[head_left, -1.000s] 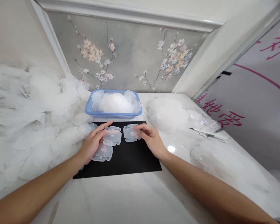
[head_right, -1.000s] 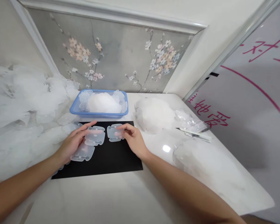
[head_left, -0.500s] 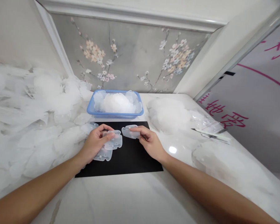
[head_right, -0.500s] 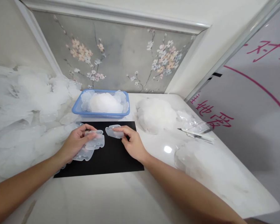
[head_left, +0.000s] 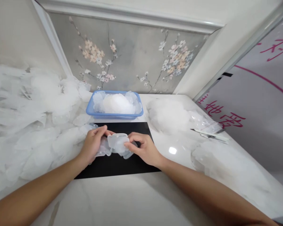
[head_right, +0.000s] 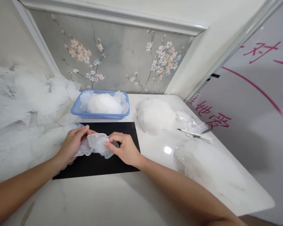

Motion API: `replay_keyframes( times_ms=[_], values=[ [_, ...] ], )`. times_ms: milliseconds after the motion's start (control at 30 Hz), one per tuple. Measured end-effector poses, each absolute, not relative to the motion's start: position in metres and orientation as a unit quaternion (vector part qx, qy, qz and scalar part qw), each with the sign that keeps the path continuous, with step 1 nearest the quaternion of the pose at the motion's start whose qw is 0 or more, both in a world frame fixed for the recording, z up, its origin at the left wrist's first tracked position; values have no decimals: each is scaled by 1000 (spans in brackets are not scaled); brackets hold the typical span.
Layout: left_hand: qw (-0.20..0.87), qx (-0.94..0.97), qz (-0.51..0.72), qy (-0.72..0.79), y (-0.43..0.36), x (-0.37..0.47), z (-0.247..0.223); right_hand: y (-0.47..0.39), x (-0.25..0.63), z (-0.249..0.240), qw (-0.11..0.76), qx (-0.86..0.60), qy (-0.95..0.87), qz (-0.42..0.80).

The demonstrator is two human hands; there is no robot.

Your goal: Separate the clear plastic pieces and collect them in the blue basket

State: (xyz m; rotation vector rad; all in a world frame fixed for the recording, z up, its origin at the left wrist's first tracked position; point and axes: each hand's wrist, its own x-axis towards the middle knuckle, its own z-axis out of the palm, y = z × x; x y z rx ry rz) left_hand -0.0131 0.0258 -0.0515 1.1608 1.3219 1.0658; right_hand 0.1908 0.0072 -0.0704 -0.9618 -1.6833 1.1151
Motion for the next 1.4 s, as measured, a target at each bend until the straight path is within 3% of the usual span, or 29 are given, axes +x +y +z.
replay_keyframes(
  times_ms=[100, 700, 800, 933, 1033, 1200, 1400],
  values=[
    [523, 430, 472, 564, 31, -19, -48, 9, 195, -70, 460, -404, -635, 471],
    [453, 655, 321, 512, 20, -18, -57, 17, 203, -79, 413, -427, -557, 580],
    [419, 669, 337, 514, 18, -19, -57, 17, 204, -79, 419, -445, -557, 562],
    [392, 639, 390, 535, 21, -20, -55, 22, 208, -83, 487, -484, -541, 485],
    [440, 584, 388, 561, 25, -20, -53, 26, 212, -89, 525, -499, -530, 440],
    [554, 506, 369, 548, 26, -21, -52, 27, 216, -91, 514, -502, -534, 446],
    [559, 513, 361, 543, 24, -21, -52, 23, 215, -88, 523, -458, -593, 406]
  ],
)
